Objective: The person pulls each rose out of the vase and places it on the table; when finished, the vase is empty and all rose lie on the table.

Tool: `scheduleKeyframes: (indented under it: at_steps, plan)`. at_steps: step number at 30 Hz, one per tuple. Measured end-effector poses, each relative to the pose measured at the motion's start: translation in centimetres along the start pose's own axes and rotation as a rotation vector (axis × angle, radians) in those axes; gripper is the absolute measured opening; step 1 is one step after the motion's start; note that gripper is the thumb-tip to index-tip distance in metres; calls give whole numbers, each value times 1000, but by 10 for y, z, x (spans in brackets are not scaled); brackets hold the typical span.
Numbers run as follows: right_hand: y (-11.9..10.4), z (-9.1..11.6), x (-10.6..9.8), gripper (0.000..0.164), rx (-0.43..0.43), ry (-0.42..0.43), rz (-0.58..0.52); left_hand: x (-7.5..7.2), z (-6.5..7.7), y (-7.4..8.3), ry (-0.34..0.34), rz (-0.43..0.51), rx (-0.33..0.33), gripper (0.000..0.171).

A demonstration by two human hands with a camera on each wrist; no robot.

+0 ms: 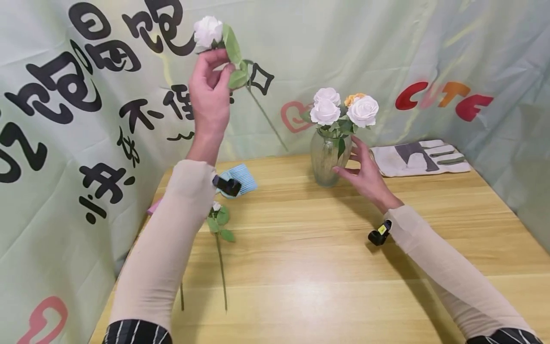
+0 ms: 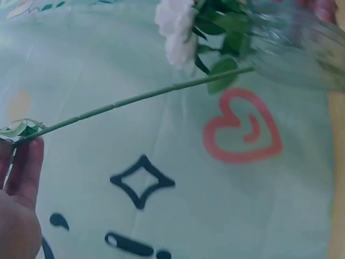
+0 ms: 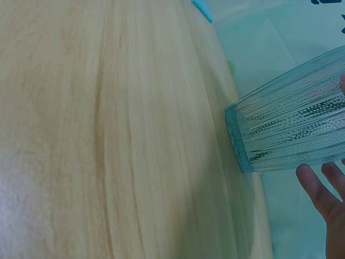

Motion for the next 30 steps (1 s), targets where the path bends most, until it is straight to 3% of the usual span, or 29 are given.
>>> scheduleKeyframes:
  at_steps: [6, 15, 23, 30]
  plan:
    - [1, 0, -2, 105, 4, 6, 13, -32, 36, -10, -35, -40, -112, 17]
    - [1, 0, 0, 104, -5, 1, 10, -70, 97, -48, -146, -213, -297, 27]
    - [2, -1, 0, 105, -4, 0, 19, -89, 151, -99, -209, -312, -535, 29]
    - [3, 0, 0, 105, 8, -1, 23, -101, 189, -132, -233, -303, -679, 27]
Point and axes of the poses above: each hand's wrist, its own z-axis away from the middle knuckle, its own x-axis out of the palm, y = z × x, the point moved 5 cm from there along -z, towards the middle knuckle, and after that the axes turned 3 degrees about z, right-handed, at the moved point
